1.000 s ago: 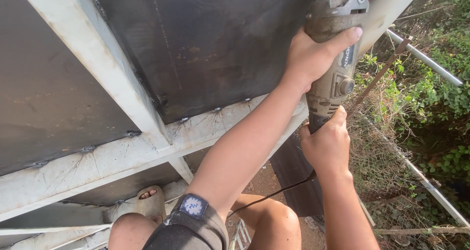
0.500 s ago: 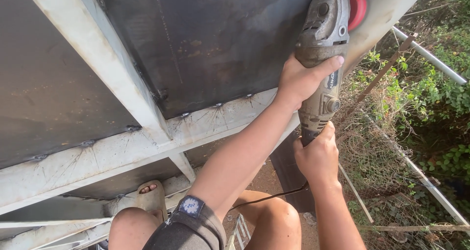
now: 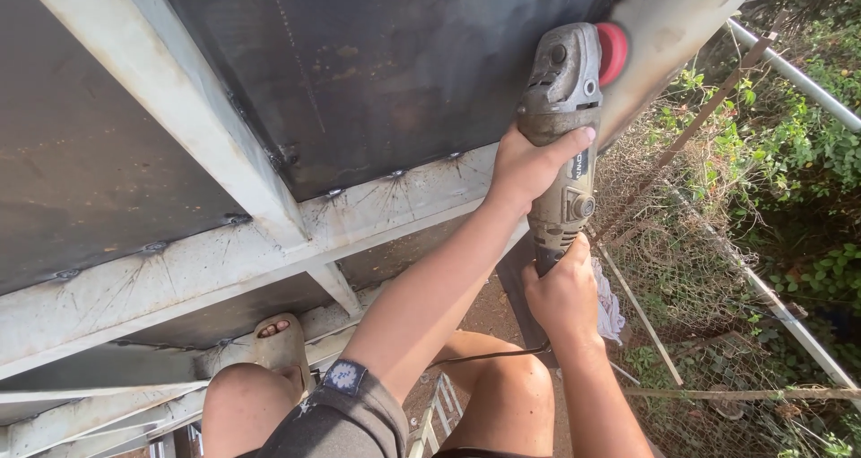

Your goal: Using a handheld angle grinder to smooth down weld beads on a large metal frame structure.

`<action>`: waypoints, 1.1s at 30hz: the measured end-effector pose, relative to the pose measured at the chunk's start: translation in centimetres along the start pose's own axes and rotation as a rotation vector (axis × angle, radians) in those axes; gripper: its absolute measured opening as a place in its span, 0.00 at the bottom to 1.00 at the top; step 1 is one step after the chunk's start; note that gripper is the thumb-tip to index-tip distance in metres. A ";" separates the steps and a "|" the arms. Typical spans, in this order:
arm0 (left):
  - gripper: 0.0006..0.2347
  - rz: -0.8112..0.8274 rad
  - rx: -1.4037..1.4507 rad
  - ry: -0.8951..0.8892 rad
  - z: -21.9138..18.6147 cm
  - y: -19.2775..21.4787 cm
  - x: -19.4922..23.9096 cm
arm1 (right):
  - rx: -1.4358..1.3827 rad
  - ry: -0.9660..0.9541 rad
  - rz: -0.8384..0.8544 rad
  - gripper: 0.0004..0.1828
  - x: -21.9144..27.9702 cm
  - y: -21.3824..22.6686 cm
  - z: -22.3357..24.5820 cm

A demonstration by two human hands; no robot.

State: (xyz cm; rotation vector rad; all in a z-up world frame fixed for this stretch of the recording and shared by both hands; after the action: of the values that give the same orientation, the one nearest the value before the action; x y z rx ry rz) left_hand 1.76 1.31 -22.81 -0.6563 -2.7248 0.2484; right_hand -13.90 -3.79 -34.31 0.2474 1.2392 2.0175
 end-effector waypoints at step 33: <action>0.49 -0.040 0.173 0.347 4.0 1.2 4.1 | 0.251 -0.032 0.370 0.34 3.2 3.3 -0.7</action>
State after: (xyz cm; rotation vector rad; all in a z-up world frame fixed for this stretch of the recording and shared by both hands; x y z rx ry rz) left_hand -2.60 3.95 -25.76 -0.5386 -2.3518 0.3232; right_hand -18.11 -2.95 -32.54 0.6707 1.5140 2.1473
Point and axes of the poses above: each hand's wrist, its own x-axis away from the middle knuckle, its own y-axis out of the back of the hand, z = x × y, the point moved 6 cm from there along -x, towards the middle knuckle, and after that the axes turned 5 degrees about y, right-handed, at the moved point
